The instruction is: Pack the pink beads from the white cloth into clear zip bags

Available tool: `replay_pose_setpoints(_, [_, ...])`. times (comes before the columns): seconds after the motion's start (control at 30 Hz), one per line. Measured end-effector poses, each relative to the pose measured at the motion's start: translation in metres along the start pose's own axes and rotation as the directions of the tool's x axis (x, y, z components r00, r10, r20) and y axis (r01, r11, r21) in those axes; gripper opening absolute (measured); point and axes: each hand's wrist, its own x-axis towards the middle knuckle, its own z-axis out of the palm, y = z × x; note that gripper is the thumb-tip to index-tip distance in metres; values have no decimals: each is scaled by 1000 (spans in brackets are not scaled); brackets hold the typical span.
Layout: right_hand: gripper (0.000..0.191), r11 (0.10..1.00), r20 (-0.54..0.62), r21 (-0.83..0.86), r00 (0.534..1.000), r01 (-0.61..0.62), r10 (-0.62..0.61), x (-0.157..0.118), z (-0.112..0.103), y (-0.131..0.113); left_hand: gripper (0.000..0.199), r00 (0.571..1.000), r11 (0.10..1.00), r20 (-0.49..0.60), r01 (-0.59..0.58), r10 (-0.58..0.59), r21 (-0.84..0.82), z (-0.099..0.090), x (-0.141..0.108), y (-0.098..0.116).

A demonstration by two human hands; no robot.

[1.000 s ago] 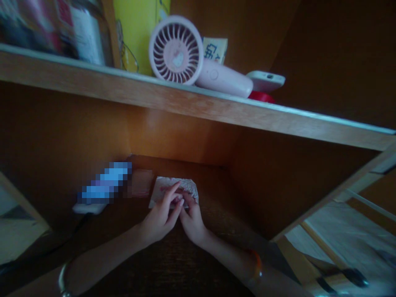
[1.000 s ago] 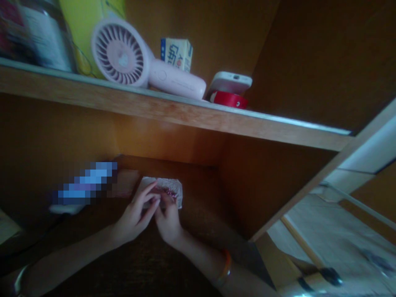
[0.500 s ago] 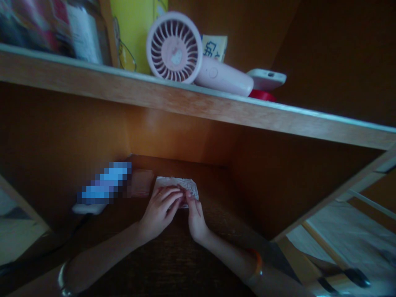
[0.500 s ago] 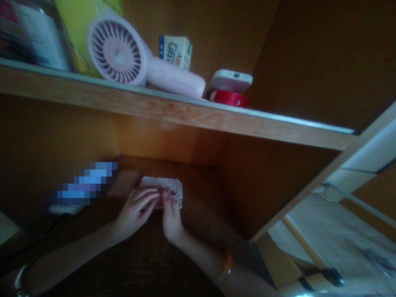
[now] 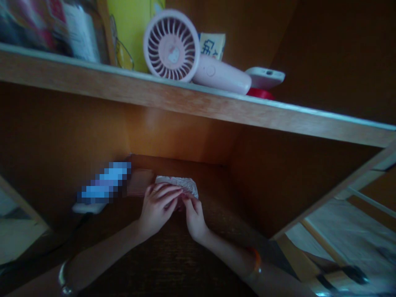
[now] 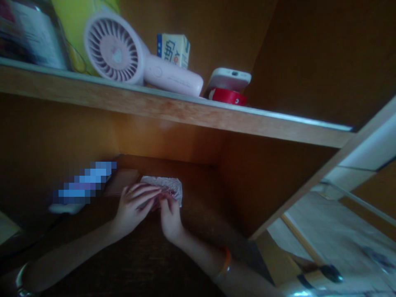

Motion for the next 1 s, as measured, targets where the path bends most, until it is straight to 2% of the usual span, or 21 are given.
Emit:
replay_pose_setpoints(0.1, [26,1000,-41,-11,999,-1,0,0,-1,-2,29,998,999,57,-9,11,-33,3,-2,-1])
replay_pose_setpoints(0.2, [25,999,-26,-36,999,21,-22,0,-3,-3,34,996,997,86,-16,23,-80,4,-2,-2])
replay_pose_setpoints(0.5, [25,994,29,-91,998,65,-63,0,-3,-6,36,997,973,80,1,17,-229,6,-2,-4])
replay_pose_setpoints(0.67, [26,989,45,-122,996,82,-77,1,-3,-8,34,998,984,62,28,-17,-177,6,-2,-4])
replay_pose_setpoints(0.83, [27,985,31,-141,995,98,-95,1,-4,-2,20,998,986,34,53,-48,-160,5,-1,-3])
replay_pose_setpoints(1.0, [25,946,66,-282,987,162,-149,1,-5,-4,11,996,990,26,91,-89,-106,5,-1,-1])
